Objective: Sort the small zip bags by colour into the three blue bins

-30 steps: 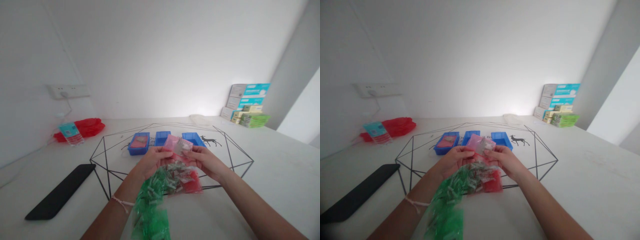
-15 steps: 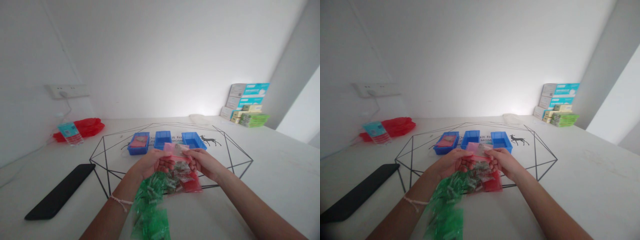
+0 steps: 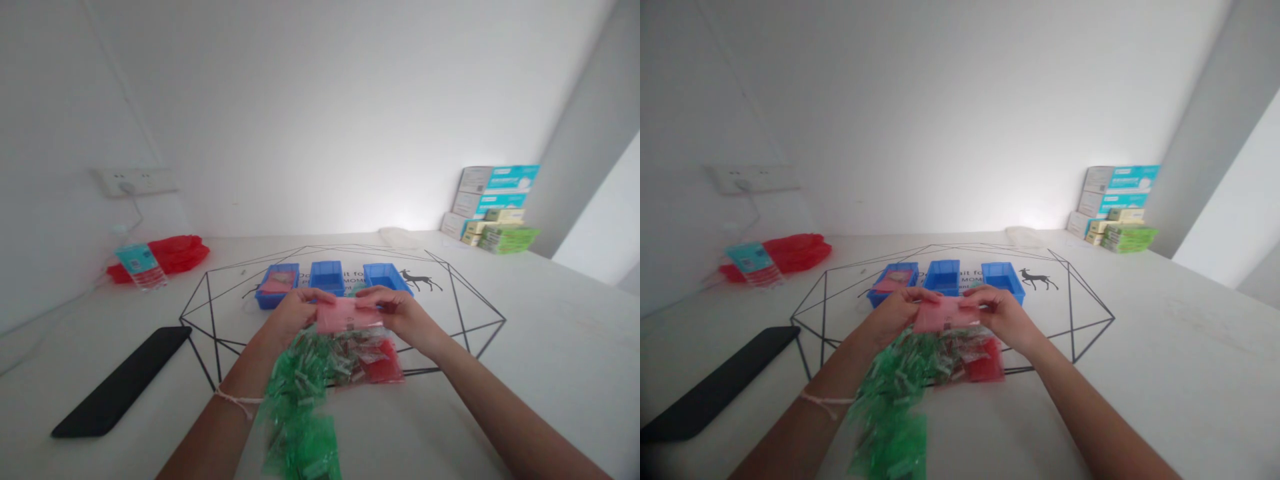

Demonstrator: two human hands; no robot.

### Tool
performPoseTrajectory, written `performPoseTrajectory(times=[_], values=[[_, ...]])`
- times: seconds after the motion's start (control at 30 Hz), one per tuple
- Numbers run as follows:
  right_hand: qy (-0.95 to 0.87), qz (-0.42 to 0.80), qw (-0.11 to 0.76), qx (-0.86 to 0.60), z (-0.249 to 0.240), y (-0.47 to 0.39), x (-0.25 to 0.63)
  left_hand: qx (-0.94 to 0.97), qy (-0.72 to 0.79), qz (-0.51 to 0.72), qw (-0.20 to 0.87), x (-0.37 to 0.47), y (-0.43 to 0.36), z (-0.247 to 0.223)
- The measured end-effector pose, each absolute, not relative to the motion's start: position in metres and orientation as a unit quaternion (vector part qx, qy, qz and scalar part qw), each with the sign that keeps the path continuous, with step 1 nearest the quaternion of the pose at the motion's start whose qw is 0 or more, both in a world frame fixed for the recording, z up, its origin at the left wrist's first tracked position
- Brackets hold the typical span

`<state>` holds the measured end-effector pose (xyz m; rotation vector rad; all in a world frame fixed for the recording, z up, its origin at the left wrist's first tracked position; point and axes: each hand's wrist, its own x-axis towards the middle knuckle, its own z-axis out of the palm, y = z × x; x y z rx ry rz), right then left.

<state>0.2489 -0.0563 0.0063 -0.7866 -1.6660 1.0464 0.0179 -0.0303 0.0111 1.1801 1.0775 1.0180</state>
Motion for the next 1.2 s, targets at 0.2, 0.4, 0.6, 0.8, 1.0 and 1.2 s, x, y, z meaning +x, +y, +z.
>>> performPoseTrajectory(times=[0.2, 0.4, 0.6, 0.8, 1.0, 1.2], values=[[-0.688, 0.447, 0.473, -0.322, 0.006, -0.056, 0.247, 0.532, 0.447, 0.442, 0.567, 0.014, -0.030, 0.012], [-0.648, 0.473, 0.437, -0.407, 0.015, -0.060, 0.245, 0.533, 0.417, 0.413, 0.609, 0.017, -0.037, 0.018], [-0.643, 0.494, 0.375, -0.449, 0.017, -0.067, 0.242, 0.544, 0.376, 0.409, 0.629, 0.022, -0.043, 0.021], [-0.616, 0.491, 0.396, -0.472, 0.016, -0.066, 0.238, 0.553, 0.409, 0.499, 0.527, 0.007, -0.026, 0.023], [-0.632, 0.479, 0.384, -0.474, 0.016, -0.064, 0.241, 0.552, 0.564, 0.601, 0.126, -0.046, 0.009, 0.010], [-0.762, 0.406, 0.280, -0.420, 0.017, -0.071, 0.249, 0.588, 0.699, 0.405, -0.029, -0.059, 0.023, -0.015]])
